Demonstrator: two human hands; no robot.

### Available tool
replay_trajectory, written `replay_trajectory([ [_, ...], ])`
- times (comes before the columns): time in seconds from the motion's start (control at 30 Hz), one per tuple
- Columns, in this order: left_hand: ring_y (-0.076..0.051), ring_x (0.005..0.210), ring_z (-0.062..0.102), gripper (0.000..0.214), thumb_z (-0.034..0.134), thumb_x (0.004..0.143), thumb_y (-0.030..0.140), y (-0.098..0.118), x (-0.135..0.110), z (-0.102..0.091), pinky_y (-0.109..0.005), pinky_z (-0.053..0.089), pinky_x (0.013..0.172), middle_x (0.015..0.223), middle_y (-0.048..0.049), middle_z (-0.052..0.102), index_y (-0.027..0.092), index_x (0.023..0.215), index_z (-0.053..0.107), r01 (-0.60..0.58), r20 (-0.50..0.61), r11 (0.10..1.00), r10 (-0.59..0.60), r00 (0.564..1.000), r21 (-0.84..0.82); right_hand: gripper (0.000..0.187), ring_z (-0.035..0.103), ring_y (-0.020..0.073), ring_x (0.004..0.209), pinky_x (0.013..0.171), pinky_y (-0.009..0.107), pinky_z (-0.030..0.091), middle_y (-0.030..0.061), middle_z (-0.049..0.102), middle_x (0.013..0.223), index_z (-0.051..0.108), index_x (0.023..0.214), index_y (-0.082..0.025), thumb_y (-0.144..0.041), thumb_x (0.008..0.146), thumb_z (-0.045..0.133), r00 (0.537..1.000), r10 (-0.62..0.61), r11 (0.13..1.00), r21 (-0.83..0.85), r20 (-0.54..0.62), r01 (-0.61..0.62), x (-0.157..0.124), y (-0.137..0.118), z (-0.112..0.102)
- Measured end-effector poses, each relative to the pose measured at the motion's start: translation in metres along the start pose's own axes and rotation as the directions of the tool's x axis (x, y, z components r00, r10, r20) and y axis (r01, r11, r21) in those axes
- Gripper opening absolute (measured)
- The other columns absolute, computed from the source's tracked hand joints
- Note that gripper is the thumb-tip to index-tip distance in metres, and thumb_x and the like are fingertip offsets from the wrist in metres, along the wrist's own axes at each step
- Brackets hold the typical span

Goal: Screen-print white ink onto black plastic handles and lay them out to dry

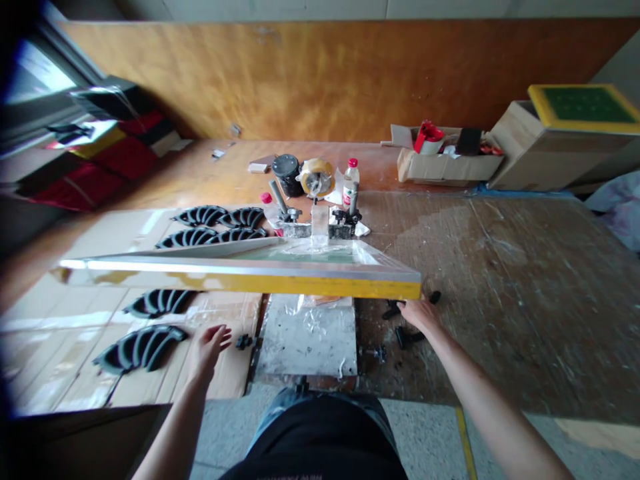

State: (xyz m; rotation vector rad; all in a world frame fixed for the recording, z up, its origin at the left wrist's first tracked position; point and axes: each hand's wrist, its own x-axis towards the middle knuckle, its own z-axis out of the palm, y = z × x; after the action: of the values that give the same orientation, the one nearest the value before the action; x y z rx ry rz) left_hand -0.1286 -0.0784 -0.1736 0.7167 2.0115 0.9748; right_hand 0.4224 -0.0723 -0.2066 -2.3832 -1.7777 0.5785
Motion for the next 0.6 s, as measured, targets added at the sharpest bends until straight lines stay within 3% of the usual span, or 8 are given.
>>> replay_trajectory([
  [0.13,-0.017,0.067,0.065,0.045,0.069,0.059,0.050,0.021,-0.002,0.004,-0.029,0.052,0.058,0.075,-0.0047,0.066,0.015,0.083,0.058,-0.054,0.042,0.999,0.053,0.998,0.005,0.023,0.051,0.0341,0.114,0.096,0.051,0.036,0.0170,0.064,0.112,0.071,0.099,-0.018,-0.024,0.081,0.058,0.999,-0.053,0.982,-0.182,0.004,0.052,0.003,-0.004,0.009],
  [0.23,-0.018,0.070,0.066,0.045,0.070,0.061,0.052,0.037,-0.001,0.004,-0.029,0.053,0.061,0.078,-0.0055,0.067,0.015,0.084,0.059,-0.097,0.065,0.995,0.097,0.993,-0.003,0.028,0.054,0.0296,0.107,0.095,0.044,0.040,0.0165,0.066,0.106,0.067,0.106,-0.013,-0.019,0.088,0.048,0.982,-0.159,0.984,-0.093,-0.101,0.150,0.008,-0.023,0.007],
  [0.37,-0.017,0.075,0.066,0.043,0.068,0.067,0.050,0.067,-0.004,0.009,-0.028,0.053,0.065,0.084,-0.0056,0.068,0.015,0.090,0.060,-0.166,0.113,0.986,0.168,0.979,-0.034,0.036,0.054,0.0259,0.107,0.096,0.039,0.042,0.0118,0.064,0.114,0.060,0.123,-0.016,-0.022,0.093,0.042,0.904,-0.363,0.918,0.079,-0.226,0.389,-0.001,-0.086,-0.005],
  [0.5,-0.016,0.076,0.066,0.040,0.068,0.071,0.048,0.118,-0.020,0.026,-0.027,0.054,0.066,0.084,-0.0050,0.067,0.015,0.092,0.060,-0.275,0.192,0.952,0.297,0.935,-0.132,0.038,0.053,0.0229,0.105,0.095,0.037,0.042,0.0080,0.063,0.115,0.062,0.123,-0.022,-0.017,0.095,0.038,0.780,-0.606,0.778,0.089,-0.155,0.623,-0.012,-0.164,-0.008],
  [0.6,-0.014,0.074,0.066,0.039,0.067,0.075,0.049,0.162,-0.036,0.041,-0.026,0.054,0.066,0.083,-0.0037,0.068,0.016,0.094,0.060,-0.369,0.240,0.902,0.418,0.876,-0.223,0.040,0.051,0.0232,0.103,0.093,0.036,0.041,0.0089,0.063,0.108,0.064,0.122,-0.021,-0.013,0.094,0.037,0.756,-0.650,0.758,0.014,-0.078,0.653,-0.018,-0.197,-0.003],
])
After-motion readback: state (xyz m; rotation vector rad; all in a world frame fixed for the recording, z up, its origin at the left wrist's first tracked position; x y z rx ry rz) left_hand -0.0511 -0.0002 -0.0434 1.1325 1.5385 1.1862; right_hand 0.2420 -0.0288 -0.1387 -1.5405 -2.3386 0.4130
